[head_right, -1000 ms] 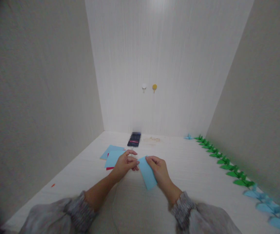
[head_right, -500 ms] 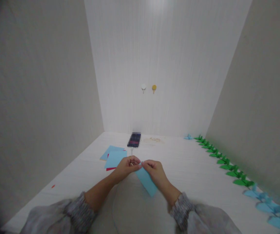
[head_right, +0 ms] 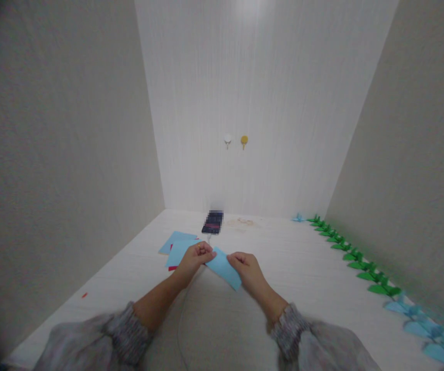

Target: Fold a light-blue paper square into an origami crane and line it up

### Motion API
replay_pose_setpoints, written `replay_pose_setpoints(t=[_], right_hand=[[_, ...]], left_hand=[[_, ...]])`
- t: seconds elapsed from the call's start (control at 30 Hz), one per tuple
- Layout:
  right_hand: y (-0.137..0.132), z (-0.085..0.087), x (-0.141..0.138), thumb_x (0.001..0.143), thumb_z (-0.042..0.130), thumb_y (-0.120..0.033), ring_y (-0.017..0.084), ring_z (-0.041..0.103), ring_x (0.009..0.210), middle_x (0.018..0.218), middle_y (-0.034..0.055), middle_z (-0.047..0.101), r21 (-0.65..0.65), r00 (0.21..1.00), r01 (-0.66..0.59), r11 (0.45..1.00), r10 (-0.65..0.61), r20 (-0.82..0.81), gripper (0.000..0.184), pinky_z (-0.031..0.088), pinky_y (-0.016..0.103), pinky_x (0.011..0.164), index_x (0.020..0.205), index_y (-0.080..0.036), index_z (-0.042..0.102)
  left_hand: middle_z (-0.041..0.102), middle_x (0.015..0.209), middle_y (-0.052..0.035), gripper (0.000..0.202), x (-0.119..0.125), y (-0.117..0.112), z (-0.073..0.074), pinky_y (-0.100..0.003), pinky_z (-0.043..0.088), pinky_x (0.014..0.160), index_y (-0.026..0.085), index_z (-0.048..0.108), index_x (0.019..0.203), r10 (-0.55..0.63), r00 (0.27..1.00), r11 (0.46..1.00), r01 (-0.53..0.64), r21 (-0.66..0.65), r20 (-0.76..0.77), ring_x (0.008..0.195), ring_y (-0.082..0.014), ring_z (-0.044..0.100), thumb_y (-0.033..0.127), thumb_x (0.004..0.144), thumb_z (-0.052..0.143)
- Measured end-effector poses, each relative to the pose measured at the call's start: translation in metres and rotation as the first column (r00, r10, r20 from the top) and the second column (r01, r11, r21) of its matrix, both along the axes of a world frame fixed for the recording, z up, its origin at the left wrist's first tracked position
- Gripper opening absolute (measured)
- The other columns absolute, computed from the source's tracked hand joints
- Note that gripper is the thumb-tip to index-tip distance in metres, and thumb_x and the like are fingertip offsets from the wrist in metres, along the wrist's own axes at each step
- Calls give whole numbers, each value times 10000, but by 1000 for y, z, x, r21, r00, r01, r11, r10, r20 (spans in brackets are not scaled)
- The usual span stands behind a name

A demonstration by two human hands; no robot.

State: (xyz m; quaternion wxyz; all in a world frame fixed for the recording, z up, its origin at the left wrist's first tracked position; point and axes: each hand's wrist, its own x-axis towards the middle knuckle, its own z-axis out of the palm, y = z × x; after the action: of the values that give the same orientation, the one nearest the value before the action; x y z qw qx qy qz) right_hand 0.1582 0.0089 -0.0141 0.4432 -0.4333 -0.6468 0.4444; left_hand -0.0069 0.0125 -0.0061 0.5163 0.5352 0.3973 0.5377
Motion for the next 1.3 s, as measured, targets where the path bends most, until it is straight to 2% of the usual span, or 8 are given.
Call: replay_pose_setpoints(t=[0.17, 0.27, 0.5, 0.73, 0.9, 1.03, 1.1, 1.3], right_hand=[[-2, 0, -3, 669, 495, -372, 67, 361, 418, 453, -28, 450, -33, 997, -67, 997, 68, 28, 278, 266, 181, 391, 581, -123, 584], [-3, 0, -5, 669, 491, -365, 67, 361, 412, 443, -30, 443, -37, 994, -91, 995, 93, 51, 272, 266, 179, 386, 567, -128, 578], [2, 1, 0, 656, 502, -348, 81, 403, 446, 472, -16, 489, 2, 998, -47, 999, 47, 37, 259, 300, 189, 427, 568, -120, 587], [2, 16, 11, 674, 492, -366, 95, 449, 441, 433, -18, 493, 12, 998, -21, 1000, 21, -58, 290, 351, 209, 477, 526, -127, 562], [0, 17, 10, 682, 459, -445, 102, 480, 453, 519, 7, 541, 15, 980, 70, 997, -66, -188, 333, 381, 221, 480, 638, -130, 559], [-5, 14, 0, 636, 537, -412, 99, 495, 471, 540, -8, 541, 4, 979, 22, 1000, -20, -204, 310, 378, 206, 469, 774, -135, 544], [-7, 13, -6, 602, 570, -406, 96, 499, 461, 551, -4, 554, -18, 984, -22, 1000, 18, -180, 302, 379, 205, 465, 726, -131, 544], [-7, 14, -6, 634, 526, -417, 78, 450, 384, 424, -22, 513, 17, 993, 78, 997, -76, -88, 303, 353, 196, 434, 525, -135, 525]], left_hand=[[438, 482, 52, 282, 2, -7, 3, -179, 261, 439, 129, 553, 713, -121, 987, 993, 121, -14, -106, 432, -51, 371, 347, 544, 614], [465, 484, 35, 267, 2, -9, 5, -184, 270, 442, 122, 579, 674, -125, 975, 992, 127, -3, -183, 442, -60, 380, 359, 553, 601], [525, 526, 15, 250, -1, -2, -1, -194, 298, 461, 123, 587, 662, -20, 987, 1000, 19, -5, -160, 464, -76, 420, 342, 543, 602], [499, 496, 21, 256, -5, 5, -7, -194, 281, 445, 135, 598, 657, 153, 979, 988, -148, 47, -134, 451, -81, 398, 365, 544, 598], [476, 484, 30, 275, -5, 6, -4, -198, 291, 449, 130, 591, 663, 265, 957, 964, -265, 16, -122, 451, -83, 397, 377, 543, 594], [496, 530, 21, 291, -2, 7, -5, -202, 319, 476, 127, 573, 687, 299, 946, 954, -297, 41, -123, 487, -91, 426, 397, 581, 558], [498, 536, 21, 297, -1, 7, -7, -203, 326, 480, 130, 558, 688, 316, 941, 949, -312, 53, -121, 493, -94, 434, 411, 594, 543], [515, 550, 14, 285, -1, 7, -9, -207, 357, 490, 133, 523, 678, 173, 983, 985, -173, 4, -68, 498, -96, 460, 404, 598, 552]])
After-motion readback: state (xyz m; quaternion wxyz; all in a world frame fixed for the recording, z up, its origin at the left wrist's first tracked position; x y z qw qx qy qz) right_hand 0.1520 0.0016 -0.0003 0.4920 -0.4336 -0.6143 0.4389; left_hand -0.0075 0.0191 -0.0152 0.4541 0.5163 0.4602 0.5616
